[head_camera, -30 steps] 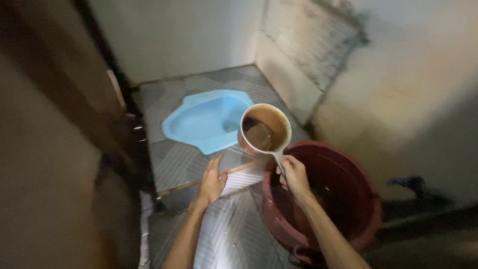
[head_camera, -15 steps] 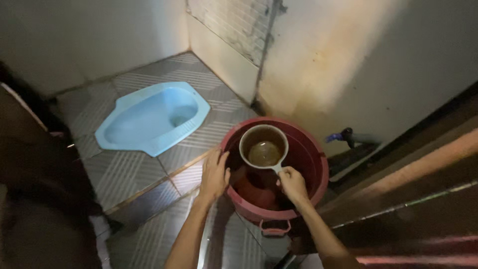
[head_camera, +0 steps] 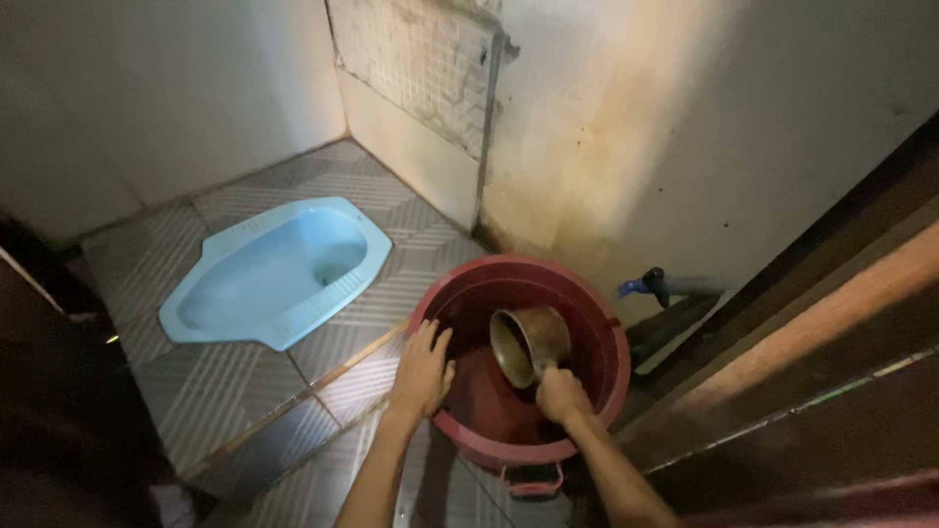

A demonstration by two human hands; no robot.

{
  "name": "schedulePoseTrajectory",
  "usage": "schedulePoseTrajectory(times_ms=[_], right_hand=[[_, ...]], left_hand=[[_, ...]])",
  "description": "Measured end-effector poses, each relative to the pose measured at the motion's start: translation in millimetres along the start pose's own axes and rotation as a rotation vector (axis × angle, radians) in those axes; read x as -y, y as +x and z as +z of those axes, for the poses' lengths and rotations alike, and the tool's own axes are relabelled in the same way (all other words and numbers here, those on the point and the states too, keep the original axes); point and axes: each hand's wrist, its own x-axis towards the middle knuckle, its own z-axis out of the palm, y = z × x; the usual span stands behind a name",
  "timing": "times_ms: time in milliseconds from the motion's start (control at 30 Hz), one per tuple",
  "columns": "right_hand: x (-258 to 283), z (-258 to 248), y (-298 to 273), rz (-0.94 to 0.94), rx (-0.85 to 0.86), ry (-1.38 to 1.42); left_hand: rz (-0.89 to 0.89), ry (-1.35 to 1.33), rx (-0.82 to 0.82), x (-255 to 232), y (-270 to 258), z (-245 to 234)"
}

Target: The person mixes detergent with water in a plastic cup and uses a toothbrush to scrub the surface of a blue squat toilet.

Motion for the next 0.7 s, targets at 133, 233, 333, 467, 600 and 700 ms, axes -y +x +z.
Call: schedulePoseTrajectory(times_ms=[133, 233, 333, 467, 600, 700], right_hand=[[2, 1, 3, 0.063, 0.117, -0.135], [-1, 4, 6, 0.057, 0.121, -0.155], [-4, 9, 12, 0.047, 0.113, -0.186], [-8, 12, 20, 0.043, 0.126, -0.246], [-13, 15, 29, -0.017, 0.144, -0.317], [-13, 17, 33, 0.043, 0.216, -0.334]], left_hand=[[0.026, 0.023, 0.013, 5, 5, 4], [0.028, 0.041, 0.032, 2, 4, 4], [0.019, 0.052, 0.056, 0, 2, 2], [0.033, 0.065, 0.067, 4, 3, 3], [0.034, 0.095, 0.058, 5, 2, 5], [0.031, 0.082, 0.05, 3, 1, 5]])
